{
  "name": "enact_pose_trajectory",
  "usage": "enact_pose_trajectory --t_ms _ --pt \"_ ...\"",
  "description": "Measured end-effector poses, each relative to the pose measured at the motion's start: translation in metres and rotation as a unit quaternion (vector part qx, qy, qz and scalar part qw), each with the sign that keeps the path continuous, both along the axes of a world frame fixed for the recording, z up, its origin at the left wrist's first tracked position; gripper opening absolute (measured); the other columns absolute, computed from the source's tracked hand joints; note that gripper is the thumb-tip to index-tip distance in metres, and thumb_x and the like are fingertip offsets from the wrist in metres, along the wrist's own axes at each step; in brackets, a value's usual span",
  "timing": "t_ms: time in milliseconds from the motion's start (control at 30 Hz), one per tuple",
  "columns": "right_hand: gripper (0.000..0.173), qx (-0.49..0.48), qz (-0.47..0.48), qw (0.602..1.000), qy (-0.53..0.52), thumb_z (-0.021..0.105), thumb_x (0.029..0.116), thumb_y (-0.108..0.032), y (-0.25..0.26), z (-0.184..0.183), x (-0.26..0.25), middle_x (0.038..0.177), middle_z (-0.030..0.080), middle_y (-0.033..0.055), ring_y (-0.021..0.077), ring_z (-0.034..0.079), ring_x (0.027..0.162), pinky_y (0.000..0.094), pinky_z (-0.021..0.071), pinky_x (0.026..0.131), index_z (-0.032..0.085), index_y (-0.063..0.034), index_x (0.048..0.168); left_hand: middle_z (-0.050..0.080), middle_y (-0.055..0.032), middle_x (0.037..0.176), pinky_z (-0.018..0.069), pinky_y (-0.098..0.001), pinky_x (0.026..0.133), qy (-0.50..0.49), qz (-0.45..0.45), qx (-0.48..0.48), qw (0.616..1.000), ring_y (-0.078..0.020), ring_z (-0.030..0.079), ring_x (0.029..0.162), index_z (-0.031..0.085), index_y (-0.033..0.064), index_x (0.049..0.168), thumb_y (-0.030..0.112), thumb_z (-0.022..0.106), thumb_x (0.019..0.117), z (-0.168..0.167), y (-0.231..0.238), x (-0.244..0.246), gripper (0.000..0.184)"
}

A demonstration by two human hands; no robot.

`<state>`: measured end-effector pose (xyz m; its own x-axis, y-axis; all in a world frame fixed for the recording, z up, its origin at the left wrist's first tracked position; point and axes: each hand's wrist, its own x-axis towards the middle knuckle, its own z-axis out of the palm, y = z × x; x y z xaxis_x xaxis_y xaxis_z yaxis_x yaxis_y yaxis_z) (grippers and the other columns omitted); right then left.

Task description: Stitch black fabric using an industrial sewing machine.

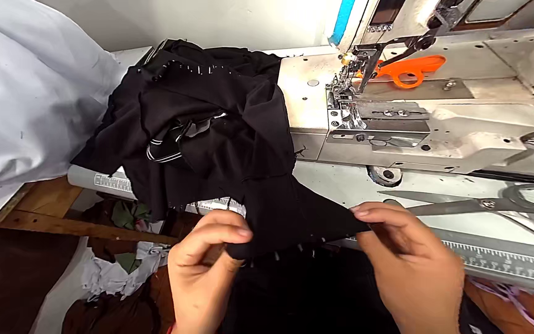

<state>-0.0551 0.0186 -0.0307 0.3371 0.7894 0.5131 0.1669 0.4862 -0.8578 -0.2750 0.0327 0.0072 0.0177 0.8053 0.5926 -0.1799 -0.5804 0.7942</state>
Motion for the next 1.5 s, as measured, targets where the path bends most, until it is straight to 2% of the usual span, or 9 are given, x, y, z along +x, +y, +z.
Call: enact_pose_trajectory --t_ms 133,300,500,667,1000,1200,1300,1400,1500 --pt "0.006 -0.093 0.186 0.905 0.37 0.076 0.0891 -0.016 0.004 0.021 -0.009 0.089 0.078 0.001 0.0075 0.075 0.082 0.0243 0.0629 0.078 0.081 -0.0176 0.094 0.077 0.0031 0.107 0.0598 -0.0223 0.093 0.221 0.018 0.106 0.969 -0.0063 0.073 0.104 0.075 0.0119 0.105 0.021 0.067 0.1003 0.005 0.009 -0.015 0.013" --pt "0.015 -0.036 0.145 0.982 0.119 0.066 0.0993 -0.032 0.025 0.01 0.006 0.091 0.075 -0.0104 -0.0022 0.069 0.082 0.0147 0.0574 0.076 0.078 -0.0243 0.103 0.075 0.0119 0.093 0.0545 -0.0103 0.076 0.185 -0.079 -0.016 0.98 0.0072 0.067 0.085 0.074 0.0175 0.108 0.03 0.059 0.1048 0.025 0.033 -0.024 0.02" --pt "0.01 0.029 0.094 0.995 -0.015 0.057 0.1054 -0.028 0.031 0.006 0.012 0.094 0.067 -0.0159 -0.0064 0.063 0.085 0.0088 0.0515 0.076 0.065 -0.0272 0.11 0.073 0.0069 0.088 0.0555 -0.013 0.067 0.191 -0.131 -0.099 0.968 0.0019 0.067 0.074 0.073 0.0187 0.111 0.021 0.068 0.0962 0.04 0.068 -0.026 0.016" --pt "0.019 0.037 0.106 0.99 -0.085 0.068 0.0993 -0.034 0.026 -0.005 0.017 0.102 0.064 -0.0136 -0.0046 0.061 0.098 0.0111 0.0519 0.085 0.074 -0.0295 0.117 0.069 0.0114 0.085 0.0551 -0.0138 0.07 0.304 -0.046 0.021 0.951 0.0008 0.065 0.08 0.08 0.0205 0.096 0.035 0.077 0.0909 0.046 0.064 -0.025 0.015" --pt "0.022 0.011 -0.07 0.966 -0.248 0.063 0.0986 -0.021 0.028 -0.004 -0.004 0.091 0.058 0.005 -0.0001 0.053 0.086 0.0065 0.0399 0.075 0.081 -0.0216 0.111 0.053 -0.0002 0.087 0.0361 -0.0123 0.066 0.495 0.214 0.165 0.826 -0.0024 0.048 0.078 0.082 0.0227 0.112 0.033 0.069 0.0952 0.021 0.043 -0.004 0.023" --pt "0.023 -0.014 -0.013 0.98 -0.2 0.062 0.1011 -0.026 0.031 0.004 -0.013 0.092 0.068 0.0026 -0.0024 0.061 0.086 0.0076 0.0477 0.077 0.081 -0.0145 0.107 0.059 0.001 0.105 0.0431 -0.0128 0.085 0.384 0.184 0.184 0.886 -0.0011 0.054 0.097 0.077 0.0229 0.113 0.022 0.059 0.1026 0.02 0.065 0.005 0.021" --pt "0.024 -0.027 0.035 0.988 -0.145 0.062 0.1015 -0.021 0.031 0.013 -0.019 0.088 0.076 0.0032 -0.0023 0.068 0.083 0.0118 0.0529 0.077 0.079 -0.0049 0.104 0.073 0.0037 0.121 0.0512 -0.0316 0.107 0.262 0.08 0.16 0.948 -0.0114 0.065 0.121 0.074 0.0152 0.109 0.019 0.053 0.1069 0.03 0.084 0.024 0.021" --pt "0.022 -0.076 0.091 0.99 -0.077 0.06 0.1027 -0.015 0.03 0.027 -0.024 0.083 0.074 0.0027 -0.0045 0.066 0.077 0.0122 0.053 0.072 0.076 0.0003 0.101 0.069 0.0024 0.096 0.0552 -0.0153 0.08 0.246 0.104 0.212 0.94 -0.0003 0.065 0.089 0.069 0.0081 0.109 0.012 0.052 0.1063 0.046 0.098 0.053 0.018" --pt "0.021 -0.126 0.124 0.984 -0.01 0.057 0.1028 -0.012 0.035 0.032 -0.022 0.082 0.072 -0.0035 -0.0075 0.063 0.075 0.0114 0.052 0.068 0.075 -0.0021 0.099 0.071 -0.0086 0.09 0.0517 -0.023 0.069 0.362 0.21 0.343 0.841 -0.0122 0.067 0.082 0.074 0.0023 0.106 0.007 0.058 0.1007 0.066 0.126 0.07 0.017"
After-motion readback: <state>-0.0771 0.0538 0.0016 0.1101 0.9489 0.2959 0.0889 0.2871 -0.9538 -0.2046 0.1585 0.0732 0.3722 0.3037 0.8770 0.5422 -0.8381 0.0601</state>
